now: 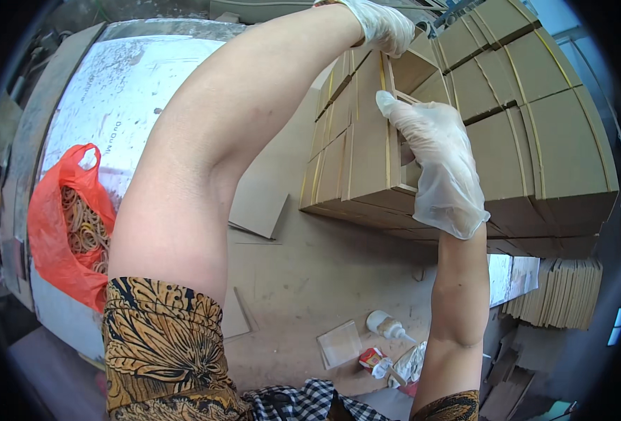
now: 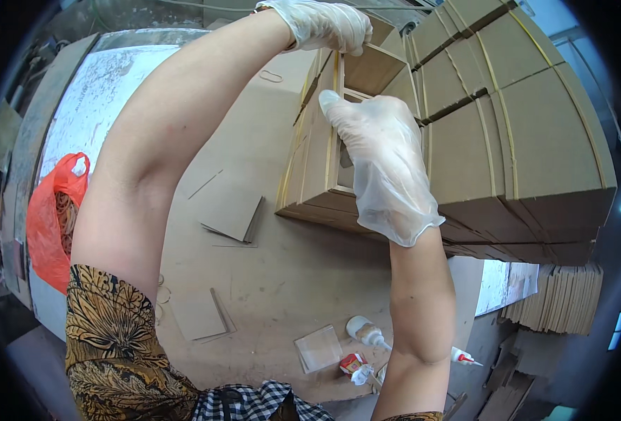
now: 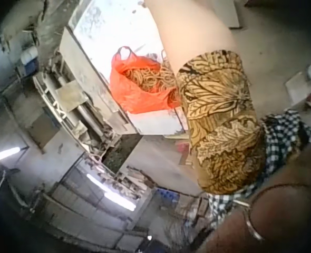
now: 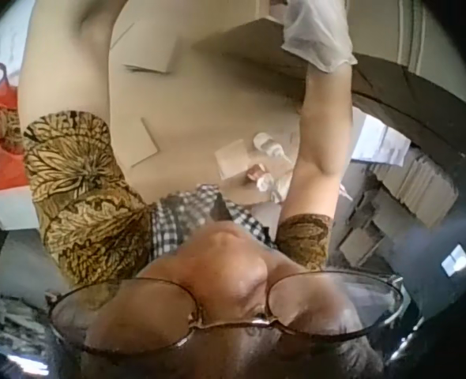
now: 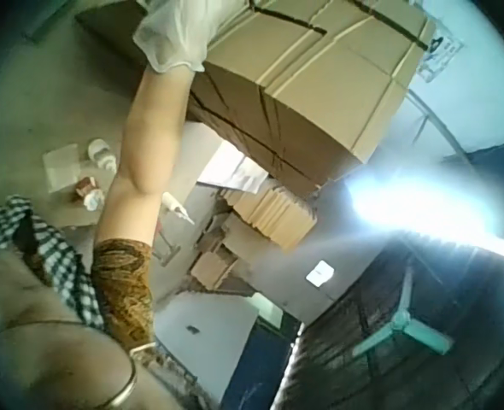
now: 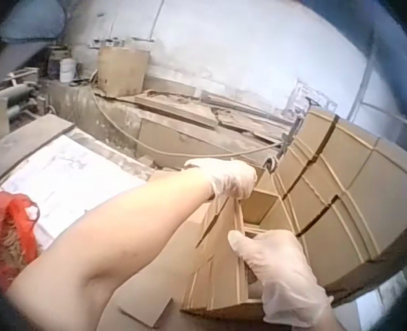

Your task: The person assembles small cardboard boxes by hand, applying glue to the edges of pre-cut panels and folding them into shape. They secure the boxes with rubber bands and stack the finished units on the table. The process involves handling glue bottles, cardboard pieces, and rubber bands.

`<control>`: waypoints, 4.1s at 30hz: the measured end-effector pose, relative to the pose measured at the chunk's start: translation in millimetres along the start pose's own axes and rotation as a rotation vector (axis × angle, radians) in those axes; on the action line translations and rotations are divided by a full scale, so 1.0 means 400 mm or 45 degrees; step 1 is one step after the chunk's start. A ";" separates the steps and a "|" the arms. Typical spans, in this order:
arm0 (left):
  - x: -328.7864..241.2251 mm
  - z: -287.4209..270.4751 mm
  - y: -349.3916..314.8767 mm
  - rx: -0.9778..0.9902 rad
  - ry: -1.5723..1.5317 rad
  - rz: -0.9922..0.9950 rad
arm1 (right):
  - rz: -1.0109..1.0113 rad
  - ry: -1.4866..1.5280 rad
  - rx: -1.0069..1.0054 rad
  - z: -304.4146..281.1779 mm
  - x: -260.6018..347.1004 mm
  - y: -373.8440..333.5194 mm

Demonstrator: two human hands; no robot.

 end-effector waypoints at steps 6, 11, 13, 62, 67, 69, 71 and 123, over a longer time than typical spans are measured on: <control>-0.007 0.038 0.070 -0.113 0.065 0.266 | -0.010 0.024 -0.025 0.038 -0.034 0.009; -0.021 0.076 0.185 -0.192 0.118 0.356 | 0.014 -0.087 -0.079 0.025 -0.022 0.012; -0.041 0.090 0.224 -0.273 0.099 0.374 | 0.025 -0.057 -0.095 0.019 -0.025 0.008; 0.159 0.776 0.090 -0.186 -2.529 -0.508 | -0.142 -0.465 -0.076 0.454 -0.729 -0.619; 0.186 0.808 0.102 -0.288 -2.420 -0.636 | -0.152 -0.527 -0.082 0.466 -0.740 -0.623; 0.195 0.787 0.112 -0.354 -2.464 -0.556 | -0.136 -0.552 -0.082 0.466 -0.746 -0.624; 0.215 0.743 0.132 -0.453 -2.487 -0.399 | -0.159 -0.552 -0.099 0.465 -0.745 -0.623; -0.382 0.851 -1.608 -0.299 -2.256 -0.734 | 0.000 -0.847 0.039 0.486 -0.739 -0.625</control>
Point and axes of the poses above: each hand's wrist, its own y-axis towards the middle knuckle, its own z-axis out of the palm, x = y × z, the point moved 8 cm from there along y, towards the middle knuckle, and after that the axes turned 1 degree about -x, right-handed, at the moved point
